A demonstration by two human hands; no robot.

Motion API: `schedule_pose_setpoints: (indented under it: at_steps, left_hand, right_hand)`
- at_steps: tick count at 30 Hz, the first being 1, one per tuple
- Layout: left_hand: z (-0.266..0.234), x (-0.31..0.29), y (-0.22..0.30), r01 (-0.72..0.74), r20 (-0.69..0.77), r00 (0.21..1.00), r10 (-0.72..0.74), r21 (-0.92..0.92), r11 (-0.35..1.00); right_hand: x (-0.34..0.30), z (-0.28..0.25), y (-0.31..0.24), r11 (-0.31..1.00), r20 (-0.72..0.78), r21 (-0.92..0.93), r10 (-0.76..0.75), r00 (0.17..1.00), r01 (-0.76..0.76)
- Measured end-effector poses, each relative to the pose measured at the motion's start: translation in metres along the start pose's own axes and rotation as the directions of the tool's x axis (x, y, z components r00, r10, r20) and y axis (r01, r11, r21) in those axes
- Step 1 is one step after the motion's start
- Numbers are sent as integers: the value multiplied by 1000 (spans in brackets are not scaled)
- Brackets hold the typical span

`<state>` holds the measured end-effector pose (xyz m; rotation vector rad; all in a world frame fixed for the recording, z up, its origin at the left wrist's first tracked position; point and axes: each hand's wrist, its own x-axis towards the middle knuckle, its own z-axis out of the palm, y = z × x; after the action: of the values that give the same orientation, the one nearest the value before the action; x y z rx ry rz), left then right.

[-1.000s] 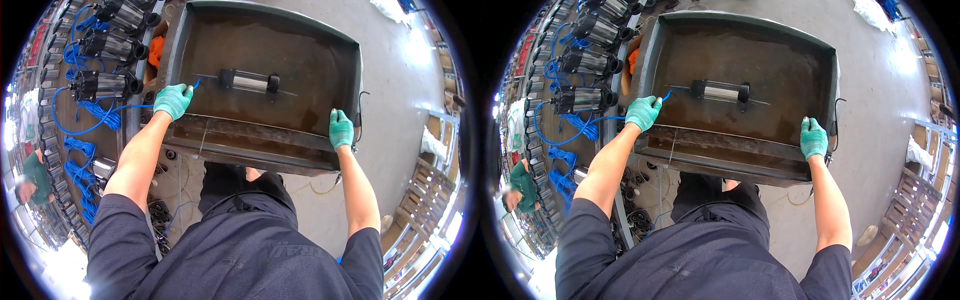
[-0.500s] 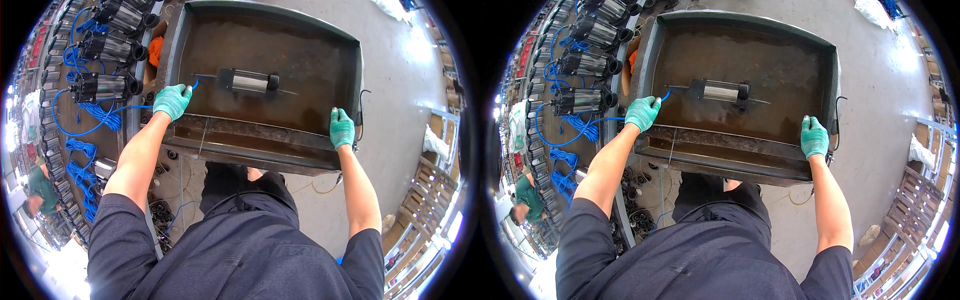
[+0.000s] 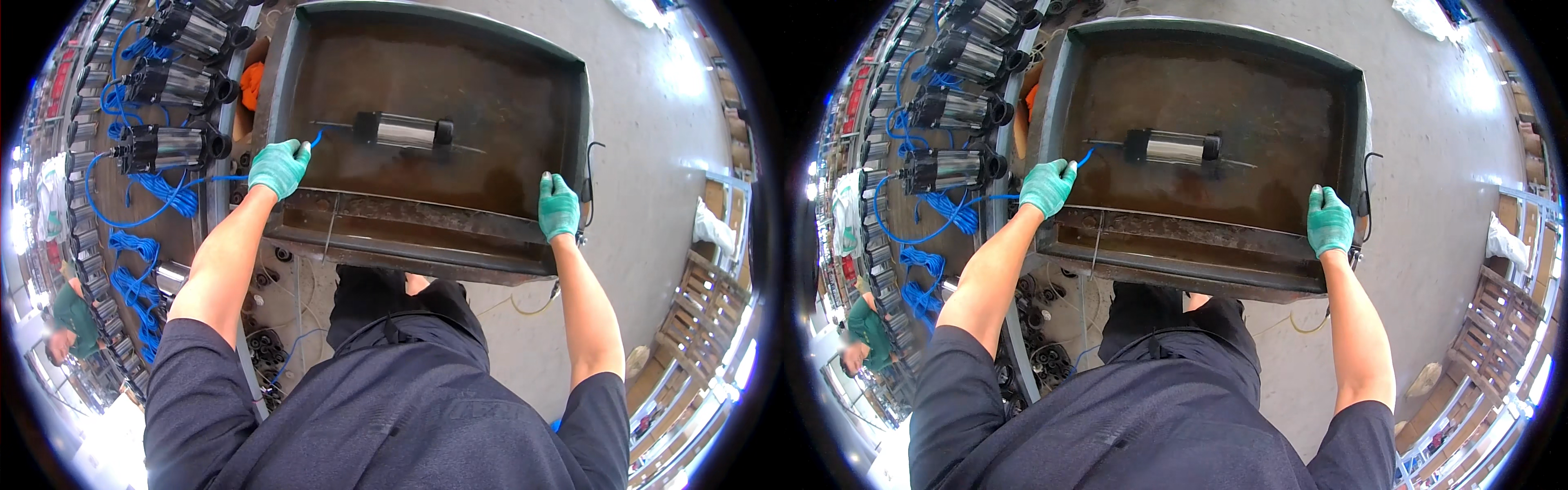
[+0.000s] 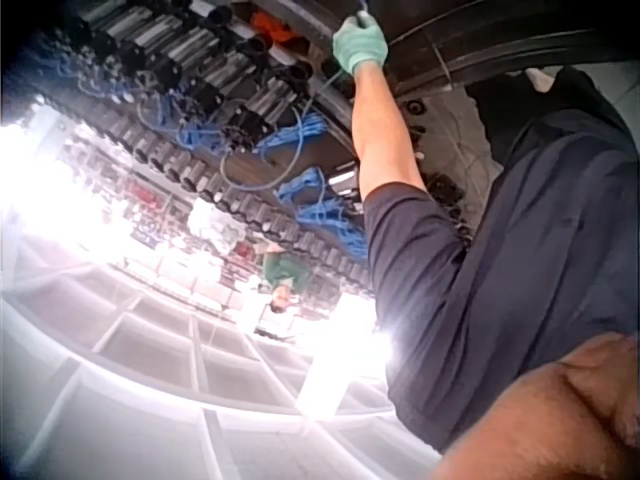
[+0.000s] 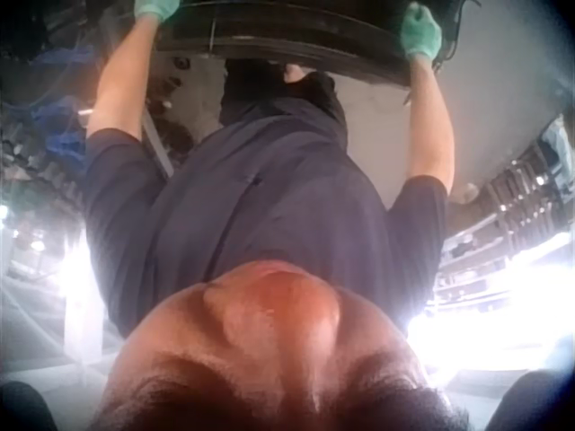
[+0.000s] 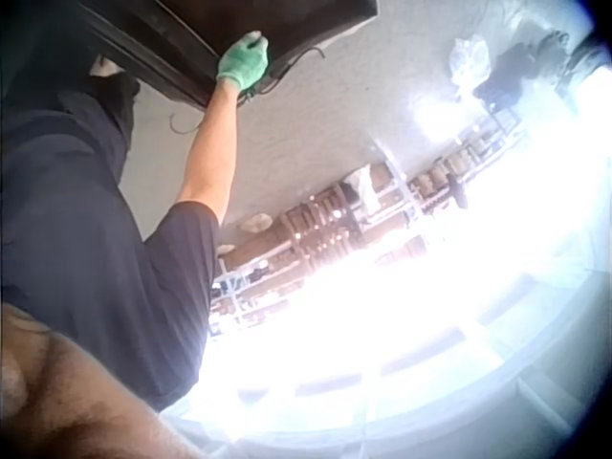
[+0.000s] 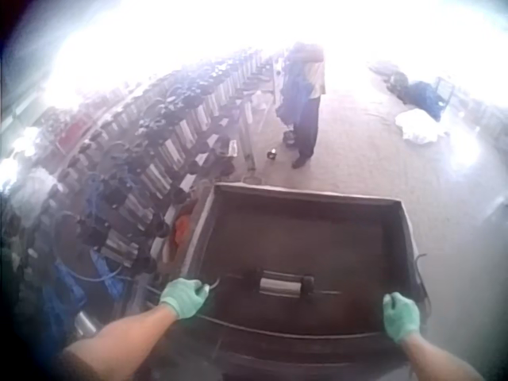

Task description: The person tests water pumps by clamping them into a water testing tank, submerging them, and returning them to the table by hand.

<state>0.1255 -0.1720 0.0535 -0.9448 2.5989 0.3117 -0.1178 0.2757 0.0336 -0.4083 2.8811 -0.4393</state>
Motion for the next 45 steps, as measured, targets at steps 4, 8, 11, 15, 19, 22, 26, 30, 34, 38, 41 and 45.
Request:
schedule_pose_setpoints:
  at_steps: [4, 8, 11, 15, 19, 22, 26, 30, 34, 38, 41, 45]
  left_hand:
    - [1, 0, -1, 6, -5, 1000, -6, 2, 1000]
    - [6, 3, -3, 2, -21, 1000, -1, 15, 1000]
    - [4, 1, 2, 31, -29, 999, -33, -49, 998]
    - [7, -4, -1, -33, -120, 993, 17, -140, 990]
    - [9, 1, -3, -243, -350, 911, 219, -26, 970]
    - [5, 6, 20, -485, -396, 795, 459, 39, 874]
    - [27, 27, 96, -465, -318, 873, 369, -318, 826]
    - [43, 63, 193, -90, 148, 971, 190, -510, 856]
    - [42, 79, 251, 343, 481, 876, 15, -647, 681]
    - [54, 90, 259, 498, 582, 813, -27, -669, 552]
    - [61, 84, 256, 494, 592, 806, -14, -659, 567]
    - [64, 65, 234, 454, 514, 858, -23, -736, 502]
  right_hand:
    - [-1, -2, -5, 1000, -27, 11, 2, 1000, -1]
    - [-1, -1, -2, 1000, -35, 9, 10, 999, -10]
    - [-1, 0, 1, 1000, -46, 11, 17, 999, -16]
    - [-1, -1, -4, 999, -52, 3, 42, 998, -42]
    - [-1, -5, -9, 997, -11, -10, 76, 997, -76]
    - [-1, -2, -5, 997, -30, 5, 81, 996, -81]
    - [1, -4, -4, 995, -18, 1, 104, 994, -104]
    - [-1, -8, 0, 991, -4, 18, 131, 991, -131]
    - [-1, -15, -6, 988, 3, 67, 141, 990, -140]
    - [-2, -7, -2, 988, -55, 89, 134, 989, -129]
    - [-4, -1, 5, 989, -88, 84, 127, 988, -120]
    - [-4, 3, 5, 988, -102, 102, 122, 987, -112]
